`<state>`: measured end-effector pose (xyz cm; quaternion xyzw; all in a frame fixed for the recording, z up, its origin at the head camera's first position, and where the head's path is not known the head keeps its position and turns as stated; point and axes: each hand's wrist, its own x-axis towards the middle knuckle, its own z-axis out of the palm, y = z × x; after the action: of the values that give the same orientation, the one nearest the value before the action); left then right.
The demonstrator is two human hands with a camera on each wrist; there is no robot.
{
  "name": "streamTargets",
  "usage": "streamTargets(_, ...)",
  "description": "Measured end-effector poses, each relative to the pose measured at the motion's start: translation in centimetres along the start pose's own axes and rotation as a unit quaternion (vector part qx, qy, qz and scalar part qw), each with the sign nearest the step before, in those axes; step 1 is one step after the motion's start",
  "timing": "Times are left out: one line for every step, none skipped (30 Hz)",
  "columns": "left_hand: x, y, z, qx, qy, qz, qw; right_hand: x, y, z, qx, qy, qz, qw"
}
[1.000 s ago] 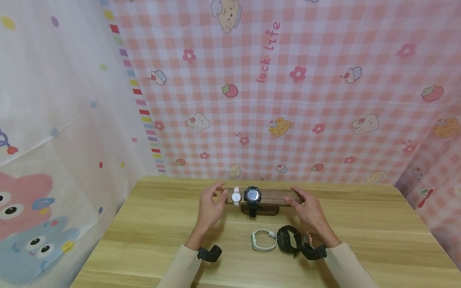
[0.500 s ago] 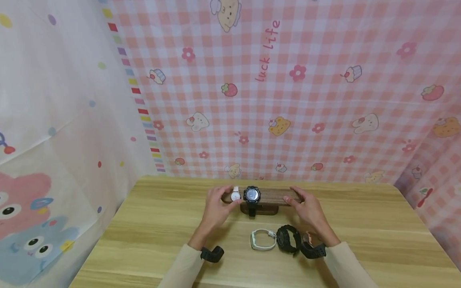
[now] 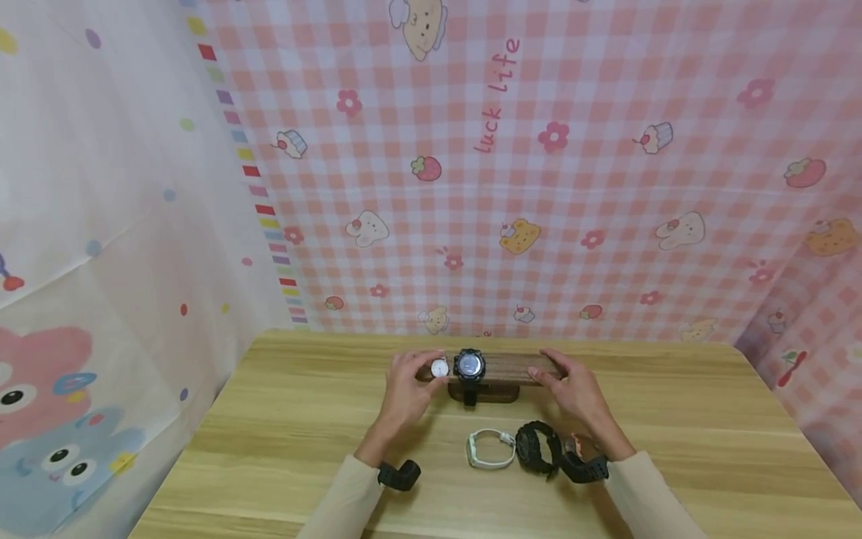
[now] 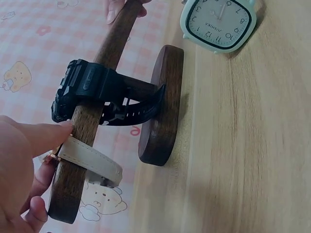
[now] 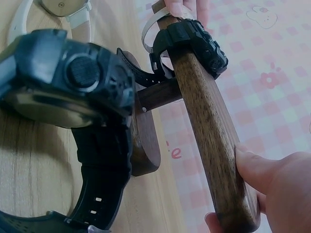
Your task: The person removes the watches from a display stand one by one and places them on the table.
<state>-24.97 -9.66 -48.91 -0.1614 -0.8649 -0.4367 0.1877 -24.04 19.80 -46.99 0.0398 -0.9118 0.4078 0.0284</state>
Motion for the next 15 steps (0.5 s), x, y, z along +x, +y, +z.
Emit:
streamTargets(0.03,-0.03,-0.04,0.002,-0.004,0.003,1.0,0.02,0.0,-0.01,-0.001,0.0,0.001,1.0)
streamTargets(0.07,-0.07,-0.08,0.005,-0.008,0.005,0.9999,0.03,0.01,-0.02,-0.002,0.0,0.002,1.0)
streamTargets(0.1,-0.1,-0.12,0.007,-0.013,0.006,0.9999,0.04,0.0,-0.03,-0.003,0.0,0.003,1.0)
streamTargets(0.12,-0.07,-0.21,0.008,-0.018,0.005,0.9998,0.05,0.01,-0.03,-0.005,0.0,0.004,1.0)
streamTargets(0.15,-0.1,-0.26,0.01,-0.021,0.007,0.9997,0.07,0.03,-0.03,-0.005,-0.001,0.003,1.0)
streamTargets(0.18,-0.13,-0.31,0.012,-0.024,0.008,0.9996,0.08,0.04,-0.03,-0.004,0.0,0.003,1.0)
streamTargets(0.22,-0.15,-0.37,0.014,-0.026,0.01,0.9995,0.09,0.05,-0.03,-0.004,0.0,0.003,1.0)
streamTargets(0.26,-0.21,-0.4,0.014,-0.027,0.01,0.9995,0.1,0.07,-0.01,-0.003,-0.001,0.003,1.0)
streamTargets(0.28,-0.25,-0.44,0.013,-0.027,0.012,0.9995,0.12,0.09,0.01,-0.003,-0.001,0.002,1.0)
streamTargets(0.32,-0.31,-0.47,0.012,-0.026,0.015,0.9995,0.14,0.12,0.03,-0.001,-0.001,0.0,1.0)
streamTargets(0.34,-0.37,-0.48,0.008,-0.025,0.017,0.9995,0.14,0.14,0.04,-0.001,-0.001,0.0,1.0)
streamTargets(0.35,-0.42,-0.51,0.007,-0.024,0.019,0.9995,0.14,0.15,0.06,0.0,-0.001,0.0,1.0)
streamTargets(0.36,-0.47,-0.53,0.005,-0.024,0.022,0.9995,0.15,0.18,0.08,0.0,-0.001,-0.001,1.0)
streamTargets(0.37,-0.52,-0.55,0.003,-0.022,0.025,0.9994,0.16,0.2,0.09,0.0,-0.001,-0.001,1.0)
streamTargets(0.39,-0.53,-0.58,0.0,-0.022,0.028,0.9994,0.16,0.21,0.09,0.0,-0.001,-0.001,1.0)
